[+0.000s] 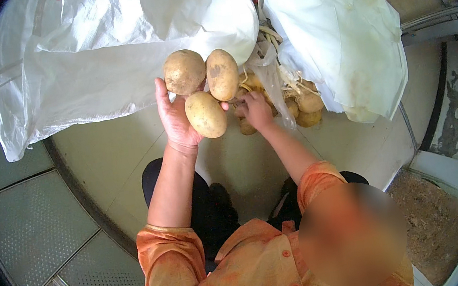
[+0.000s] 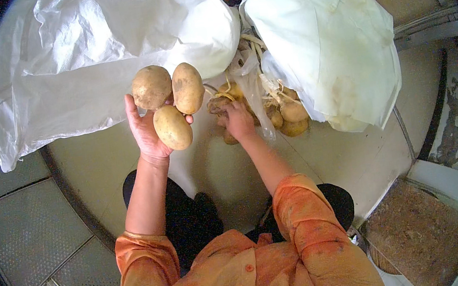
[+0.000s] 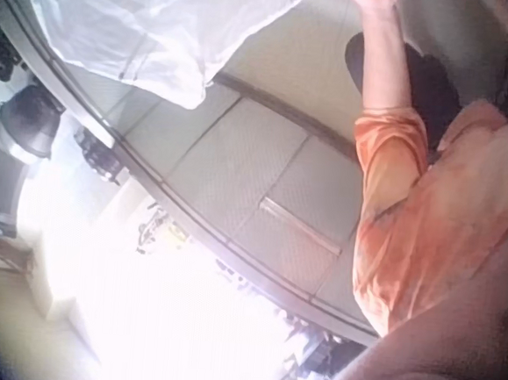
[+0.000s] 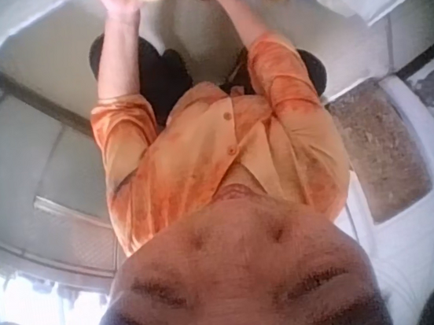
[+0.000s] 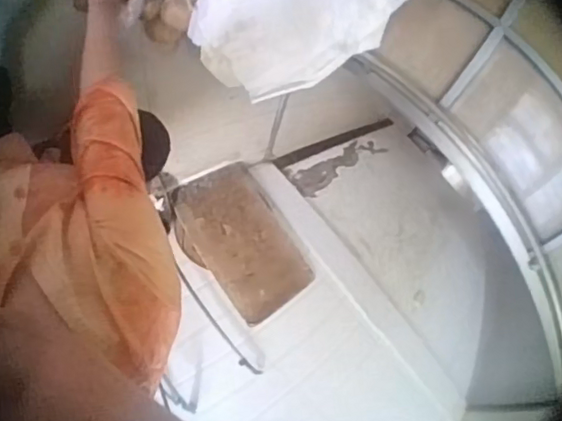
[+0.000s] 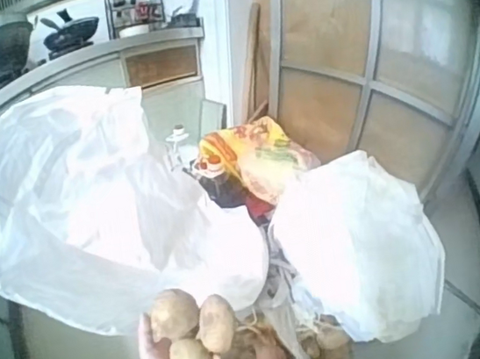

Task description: The person retrieves potatoes from a plastic bag on the floor, selects several, and begins peeling them with a handheld peeler over a waste bin. The person stands and rotates the potatoes while removing the skin.

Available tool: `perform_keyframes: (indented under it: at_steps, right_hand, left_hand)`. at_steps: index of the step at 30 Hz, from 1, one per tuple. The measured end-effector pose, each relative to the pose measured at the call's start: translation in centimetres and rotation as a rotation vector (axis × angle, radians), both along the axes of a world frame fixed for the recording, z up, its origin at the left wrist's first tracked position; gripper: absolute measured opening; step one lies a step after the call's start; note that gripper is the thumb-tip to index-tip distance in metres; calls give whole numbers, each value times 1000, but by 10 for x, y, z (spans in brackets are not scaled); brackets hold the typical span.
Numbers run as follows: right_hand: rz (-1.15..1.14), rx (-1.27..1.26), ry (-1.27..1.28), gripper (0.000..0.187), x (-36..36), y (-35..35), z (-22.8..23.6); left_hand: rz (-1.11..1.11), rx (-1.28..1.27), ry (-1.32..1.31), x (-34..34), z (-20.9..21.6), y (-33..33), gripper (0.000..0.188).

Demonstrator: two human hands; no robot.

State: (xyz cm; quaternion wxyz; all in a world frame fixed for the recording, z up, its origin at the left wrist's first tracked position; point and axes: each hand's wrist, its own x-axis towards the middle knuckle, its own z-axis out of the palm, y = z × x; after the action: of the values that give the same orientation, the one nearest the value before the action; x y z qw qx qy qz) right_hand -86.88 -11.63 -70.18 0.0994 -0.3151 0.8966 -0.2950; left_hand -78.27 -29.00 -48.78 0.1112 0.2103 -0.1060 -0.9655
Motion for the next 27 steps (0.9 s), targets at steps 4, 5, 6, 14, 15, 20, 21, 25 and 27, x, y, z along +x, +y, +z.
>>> perform_keyframes:
  at_steps: [4, 5, 6, 14, 15, 20, 21, 25, 27]
  right_hand:
    - [-147, -84, -8, 18, -14, 0, -5]
    - [-147, -99, -23, 17, -18, 1, -6]
    - [-147, -113, -37, 17, -23, 1, -8]
    - [-182, -106, -251, 21, -35, 0, -15]
    - [-219, -134, -351, 24, -34, -2, -16]
    - [-205, -227, -529, 26, -29, -20, 17]
    - [-177, -224, -459, 25, -26, -24, 22]
    - [-59, -20, -316, 23, -22, -20, 22]
    - [-42, -27, -332, 23, -16, -13, 18]
  left_hand:
    - [-26, 12, 31, -3, -6, -1, 82]
    - [-16, -8, 19, -3, -4, 1, 82]
    - [-6, -28, 8, -4, -3, 2, 81]
    - [-8, 5, 45, -3, -8, 2, 83]
    - [-24, 22, 62, -3, -10, 2, 84]
    - [-23, 11, 34, -6, -5, 11, 83]
    - [-25, 16, 32, -5, -5, 12, 82]
    - [-37, 10, 31, -4, -5, 14, 82]
    - [-47, 38, 32, -3, -5, 13, 81]
